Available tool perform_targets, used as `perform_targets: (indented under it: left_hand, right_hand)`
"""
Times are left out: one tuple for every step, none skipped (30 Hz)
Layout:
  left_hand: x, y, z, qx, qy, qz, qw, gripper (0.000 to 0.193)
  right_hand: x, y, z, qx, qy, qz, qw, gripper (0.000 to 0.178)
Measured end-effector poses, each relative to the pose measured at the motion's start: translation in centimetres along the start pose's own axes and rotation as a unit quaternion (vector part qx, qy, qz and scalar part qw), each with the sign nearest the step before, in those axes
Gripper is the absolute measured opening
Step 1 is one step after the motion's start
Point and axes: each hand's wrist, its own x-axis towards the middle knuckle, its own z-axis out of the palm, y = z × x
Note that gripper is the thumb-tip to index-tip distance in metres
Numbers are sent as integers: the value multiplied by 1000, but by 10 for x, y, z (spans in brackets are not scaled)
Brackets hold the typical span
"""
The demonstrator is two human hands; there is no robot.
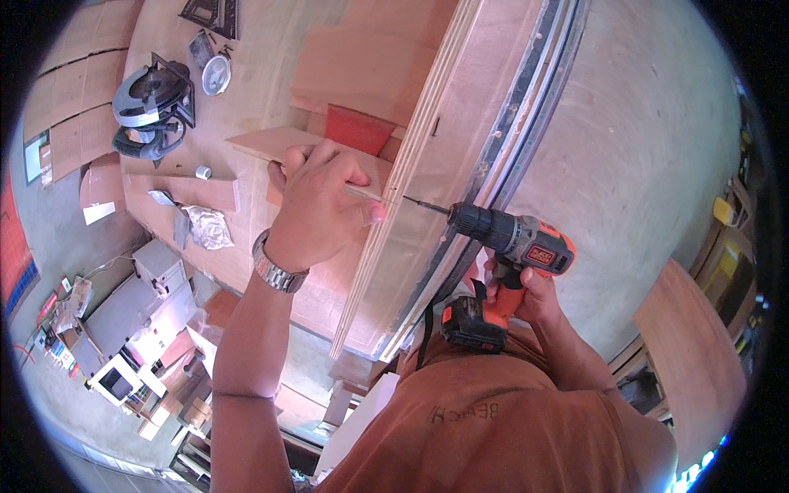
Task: The person aligns a thin wooden strip against a larger wooden panel on a workbench, then uses a cordless drill to drive screws into the strip, securing it to the panel. The person holds the strip in place with one hand while operating the drill with the other.
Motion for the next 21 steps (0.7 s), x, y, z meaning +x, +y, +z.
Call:
perform_targets:
  left_hand:
    - [0, -1, 0, -3, 0, -1, 1000, 40]
    - [0, -1, 0, -6, -2, -1, 1000, 40]
    - [0, -1, 1, -9, -3, -2, 1000, 39]
    - [0, -2, 1, -3, -3, -1, 1000, 42]
    - [1, -2, 1, 3, -3, -1, 1000, 46]
    - [1, -3, 1, 9, -8, -7, 1000, 51]
    - [0, -2, 0, 4, -3, 0, 1000, 46]
    - [0, -2, 0, -1, -3, 0, 1000, 42]
    - [0, -1, -1, -5, -4, 0, 1000, 39]
    - [0, -1, -1, -4, -6, -3, 1000, 39]
    - [0, -1, -1, -3, -9, -7, 1000, 39]
    - [1, 0, -1, -3, -12, -10, 1000, 39]
    - [1, 0, -1, -4, -11, -9, 1000, 39]
    - [1, 0, -2, -5, -9, -8, 1000, 38]
    - [1, 0, -2, -6, -7, -7, 1000, 38]
    - [1, 0, -2, -7, -11, -13, 1000, 38]
    - [1, 1, -2, -7, -15, -19, 1000, 38]
    - [1, 1, -2, -11, -17, -21, 1000, 38]
    - [1, 0, -1, -7, -19, -23, 1000, 38]
    - [0, 0, -1, -7, -18, -21, 1000, 38]
    - [0, 0, -1, -7, -16, -20, 1000, 38]
  right_hand:
    - [0, 1, 0, -9, 20, -3, 1000, 64]
    - [0, 1, 0, -16, 35, -6, 999, 64]
    - [0, 2, 0, -24, 46, -9, 999, 64]
    - [1, 2, 0, -27, 51, -12, 998, 64]
    - [2, 3, 1, -30, 53, -16, 998, 63]
    - [2, 3, 1, -33, 48, -19, 998, 63]
    - [3, 2, 1, -33, 49, -20, 998, 63]
    - [3, 2, 2, -33, 44, -20, 998, 63]
    - [3, 1, 2, -31, 34, -18, 999, 63]
    - [2, 1, 3, -32, 39, -18, 999, 63]
    - [2, 1, 3, -32, 40, -17, 999, 63]
    - [2, 1, 3, -29, 35, -15, 999, 63]
    - [2, 1, 3, -31, 40, -20, 998, 63]
    - [3, 2, 3, -30, 40, -24, 998, 62]
    - [4, 3, 2, -29, 39, -29, 998, 62]
    - [4, 3, 1, -30, 38, -30, 998, 62]
    - [4, 4, 0, -30, 38, -31, 998, 62]
    - [4, 4, -1, -28, 30, -30, 999, 62]
    - [5, 4, -2, -27, 31, -30, 999, 62]
    - [6, 4, -3, -24, 23, -28, 999, 62]
    - [6, 4, -4, -21, 16, -27, 999, 63]
